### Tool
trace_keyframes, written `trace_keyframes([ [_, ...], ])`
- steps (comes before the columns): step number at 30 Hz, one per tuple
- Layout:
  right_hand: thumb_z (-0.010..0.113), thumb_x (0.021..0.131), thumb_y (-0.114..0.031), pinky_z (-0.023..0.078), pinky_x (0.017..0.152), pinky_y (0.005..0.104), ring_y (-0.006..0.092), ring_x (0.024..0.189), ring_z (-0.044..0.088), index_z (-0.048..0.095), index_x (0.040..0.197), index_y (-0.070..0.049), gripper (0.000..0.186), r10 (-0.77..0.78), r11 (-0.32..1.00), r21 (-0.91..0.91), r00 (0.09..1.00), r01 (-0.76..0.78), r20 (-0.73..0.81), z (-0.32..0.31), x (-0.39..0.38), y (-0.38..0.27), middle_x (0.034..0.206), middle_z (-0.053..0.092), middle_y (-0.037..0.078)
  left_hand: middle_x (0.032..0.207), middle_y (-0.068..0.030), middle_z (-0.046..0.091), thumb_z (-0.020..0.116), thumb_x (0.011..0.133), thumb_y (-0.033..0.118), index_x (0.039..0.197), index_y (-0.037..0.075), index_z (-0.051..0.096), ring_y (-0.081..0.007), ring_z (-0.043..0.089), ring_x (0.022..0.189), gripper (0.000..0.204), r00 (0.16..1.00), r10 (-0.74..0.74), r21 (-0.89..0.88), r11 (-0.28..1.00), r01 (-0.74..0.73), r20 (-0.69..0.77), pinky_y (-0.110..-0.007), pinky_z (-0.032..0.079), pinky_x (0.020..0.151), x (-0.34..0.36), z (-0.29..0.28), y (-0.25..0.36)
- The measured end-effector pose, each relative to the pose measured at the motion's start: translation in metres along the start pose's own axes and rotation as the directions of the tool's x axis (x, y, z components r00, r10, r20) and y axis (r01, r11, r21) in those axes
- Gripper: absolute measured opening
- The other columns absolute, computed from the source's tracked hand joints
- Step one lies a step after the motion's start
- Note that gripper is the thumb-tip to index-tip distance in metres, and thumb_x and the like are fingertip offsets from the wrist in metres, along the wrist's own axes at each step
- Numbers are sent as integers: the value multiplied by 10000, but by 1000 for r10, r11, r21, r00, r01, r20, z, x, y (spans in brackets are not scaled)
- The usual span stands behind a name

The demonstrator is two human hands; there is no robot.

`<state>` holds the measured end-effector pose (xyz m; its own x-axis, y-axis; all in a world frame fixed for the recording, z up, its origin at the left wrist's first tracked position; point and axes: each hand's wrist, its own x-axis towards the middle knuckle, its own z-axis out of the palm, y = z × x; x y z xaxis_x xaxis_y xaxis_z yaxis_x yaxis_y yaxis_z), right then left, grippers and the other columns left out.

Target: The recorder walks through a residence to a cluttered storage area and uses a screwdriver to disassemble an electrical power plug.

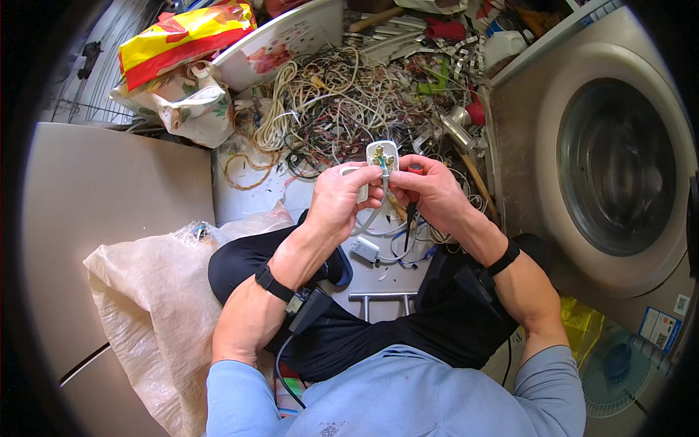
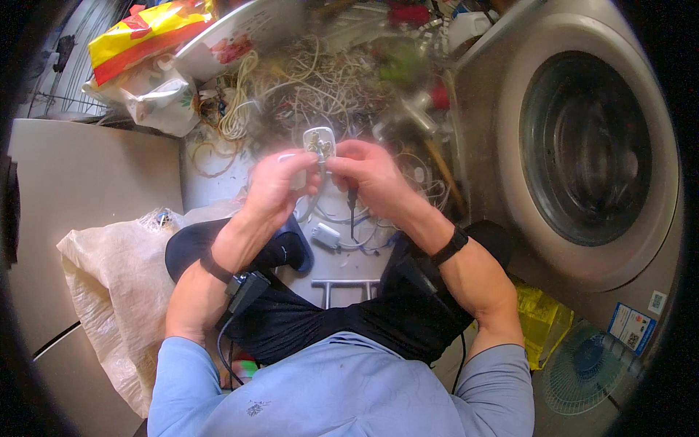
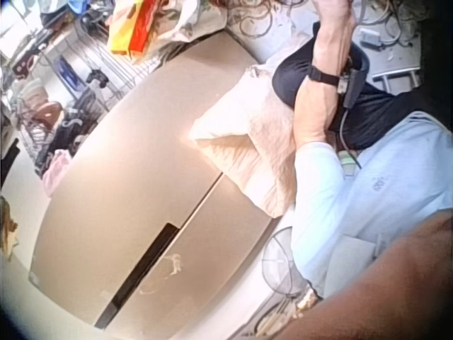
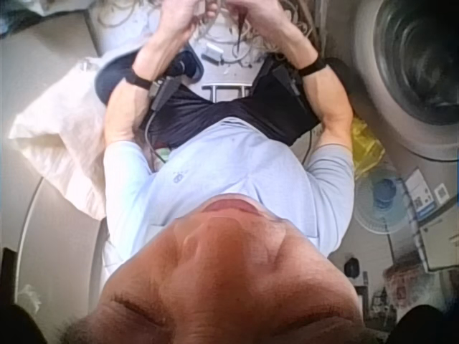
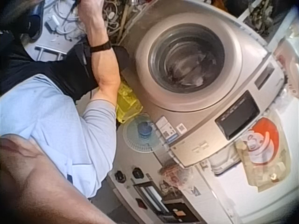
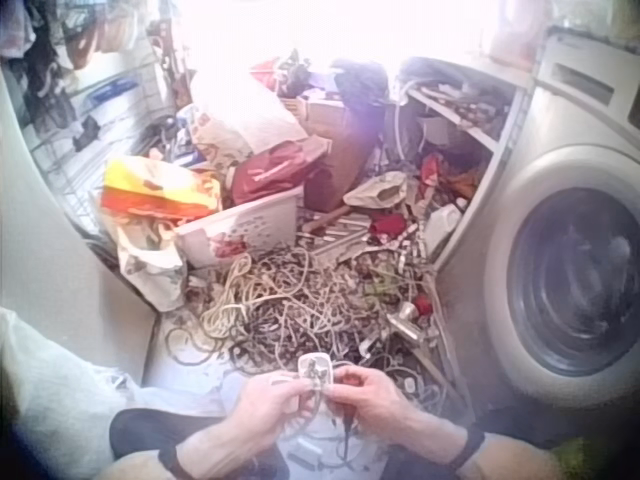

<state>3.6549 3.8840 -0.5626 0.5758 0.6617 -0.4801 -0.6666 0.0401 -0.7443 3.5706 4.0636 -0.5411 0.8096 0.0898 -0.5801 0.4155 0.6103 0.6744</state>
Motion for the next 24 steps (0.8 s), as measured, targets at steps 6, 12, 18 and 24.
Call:
trace_keyframes([
  [6,725,929,-89,469,632,236,98,685,594,662,1053,-29,152,-25,1000,-3,1000,25,-10,2,-1,-1,824,643,14,847,-44,705,706,928,154,1001,20,683,-110,674,691,155,999,-20,-14,1000,20,26,-249,573,595,4,-3,-2],
  [12,743,913,-98,453,624,217,78,675,578,674,1046,-17,170,-90,991,-102,995,84,-53,4,-4,-1,805,636,-1,858,-55,703,701,937,140,1040,5,665,-122,685,690,174,997,-34,-66,997,39,67,-251,587,588,8,-6,-3],
  [18,748,910,-109,459,645,201,36,705,562,685,1046,-6,181,-241,933,-295,966,204,-91,10,-9,-5,812,643,-23,875,-64,699,706,930,120,1076,-5,646,-135,693,721,201,994,-22,-98,995,33,111,-265,599,619,12,-9,-5],
  [24,741,920,-118,467,662,202,32,716,562,684,1043,-9,175,-248,911,-370,960,184,-132,13,-13,-8,820,639,-33,887,-63,691,704,929,116,1084,-13,643,-137,688,736,211,993,-22,-104,994,34,113,-265,599,631,14,-9,-8],
])
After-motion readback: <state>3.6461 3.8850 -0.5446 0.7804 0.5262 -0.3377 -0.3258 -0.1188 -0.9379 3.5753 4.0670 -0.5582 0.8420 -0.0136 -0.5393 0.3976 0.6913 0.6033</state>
